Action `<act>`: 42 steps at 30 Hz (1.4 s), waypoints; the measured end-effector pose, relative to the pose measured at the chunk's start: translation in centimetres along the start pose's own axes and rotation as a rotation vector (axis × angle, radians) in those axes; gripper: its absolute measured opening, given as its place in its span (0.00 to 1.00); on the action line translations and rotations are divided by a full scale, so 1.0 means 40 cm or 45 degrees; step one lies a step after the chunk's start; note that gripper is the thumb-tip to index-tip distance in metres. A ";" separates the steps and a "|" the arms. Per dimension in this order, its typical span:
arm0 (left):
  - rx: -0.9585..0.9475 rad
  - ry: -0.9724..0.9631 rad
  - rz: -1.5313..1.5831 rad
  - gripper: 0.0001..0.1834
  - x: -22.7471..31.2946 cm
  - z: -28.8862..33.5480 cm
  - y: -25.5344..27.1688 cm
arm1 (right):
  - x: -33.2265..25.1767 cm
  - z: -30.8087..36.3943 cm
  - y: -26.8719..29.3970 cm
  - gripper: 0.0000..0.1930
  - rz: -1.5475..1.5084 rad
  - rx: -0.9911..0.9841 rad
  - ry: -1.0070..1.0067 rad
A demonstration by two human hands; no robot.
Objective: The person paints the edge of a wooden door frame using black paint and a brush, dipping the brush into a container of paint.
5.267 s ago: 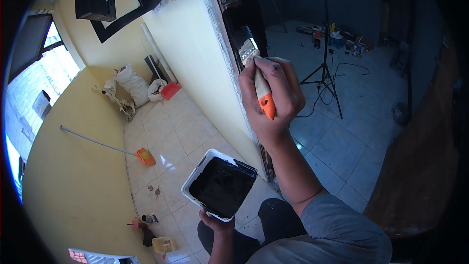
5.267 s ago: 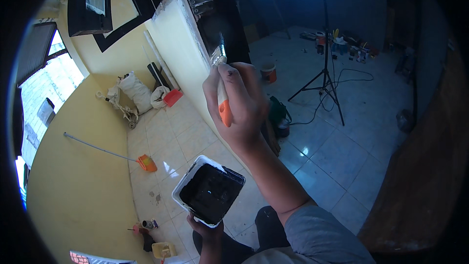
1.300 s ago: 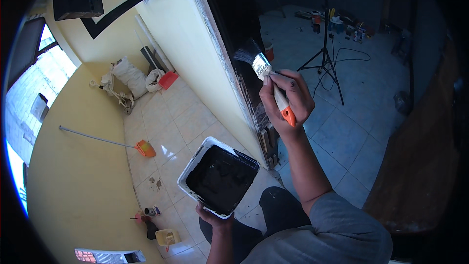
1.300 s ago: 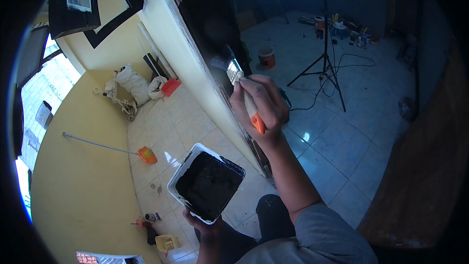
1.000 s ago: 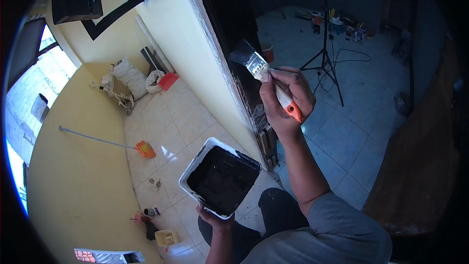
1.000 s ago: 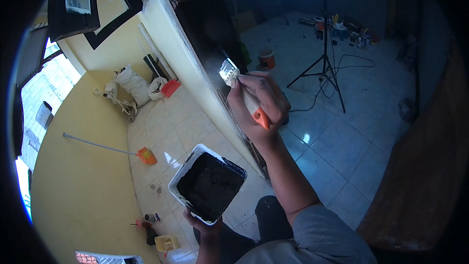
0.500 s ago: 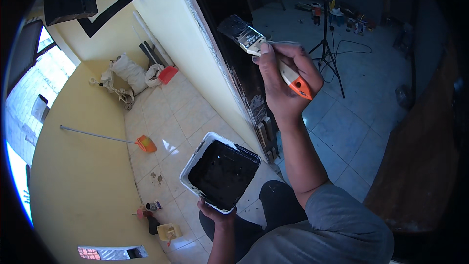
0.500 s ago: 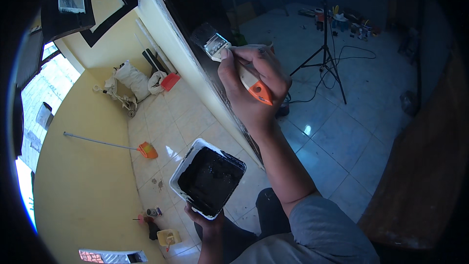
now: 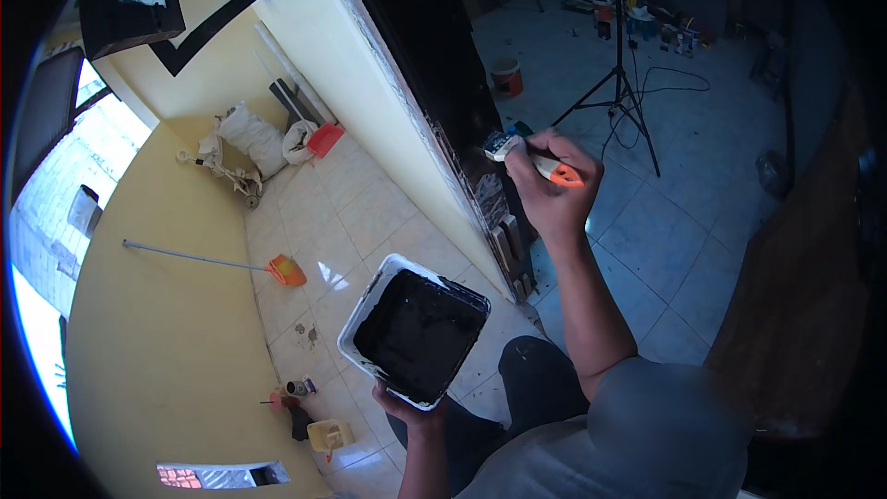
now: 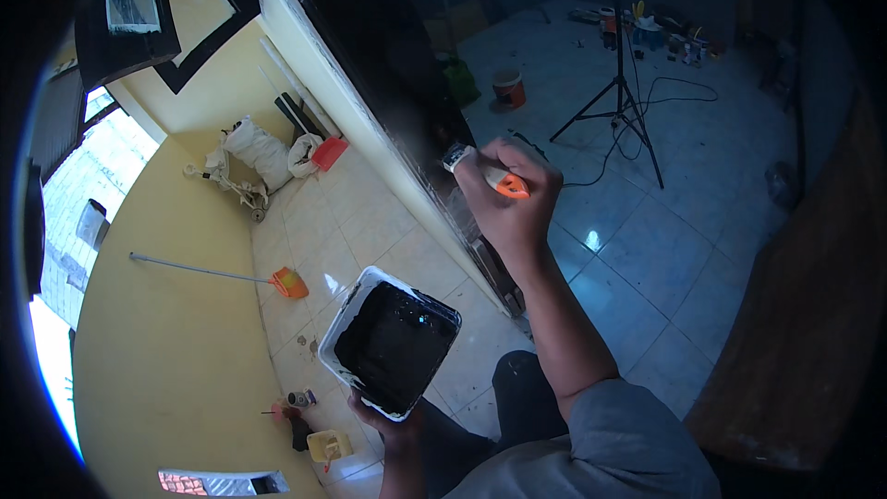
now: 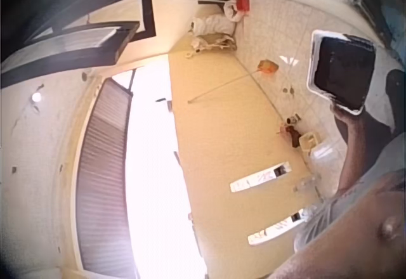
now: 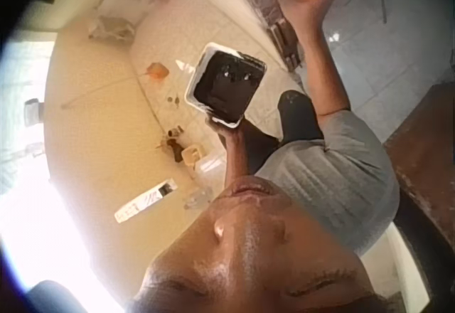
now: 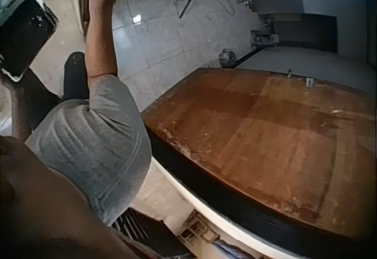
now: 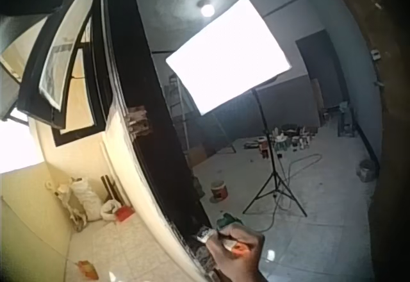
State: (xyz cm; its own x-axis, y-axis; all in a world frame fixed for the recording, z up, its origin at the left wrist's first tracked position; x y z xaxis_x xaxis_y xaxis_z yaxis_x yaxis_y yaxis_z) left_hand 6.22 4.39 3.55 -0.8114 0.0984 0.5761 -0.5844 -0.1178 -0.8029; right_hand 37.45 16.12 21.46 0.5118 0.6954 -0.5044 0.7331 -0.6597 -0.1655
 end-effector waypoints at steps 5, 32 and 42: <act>-0.030 0.017 -0.020 0.41 0.000 -0.002 0.004 | -0.041 -0.138 -0.074 0.04 -0.126 0.148 0.314; -0.064 0.006 -0.039 0.42 -0.001 -0.015 0.009 | -0.076 -0.153 -0.053 0.10 -0.181 0.291 0.574; 0.008 0.038 -0.030 0.42 0.003 -0.004 0.036 | 0.044 0.220 0.034 0.06 0.079 -0.212 0.083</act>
State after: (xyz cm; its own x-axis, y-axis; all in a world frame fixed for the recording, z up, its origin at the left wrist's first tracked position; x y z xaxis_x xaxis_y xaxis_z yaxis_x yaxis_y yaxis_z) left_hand 5.29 4.38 2.45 -0.7970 0.1305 0.5898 -0.6032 -0.1215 -0.7883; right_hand 35.41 13.94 12.87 0.5823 0.6755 -0.4523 0.7606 -0.6492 0.0097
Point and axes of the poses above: each hand's wrist, its own z-axis away from the middle knuckle, its own y-axis out of the back of the hand, x = y × z, the point moved 3 cm from there along -z, towards the middle knuckle, and after that the axes turned 7 degrees about y, right-handed, at the moved point
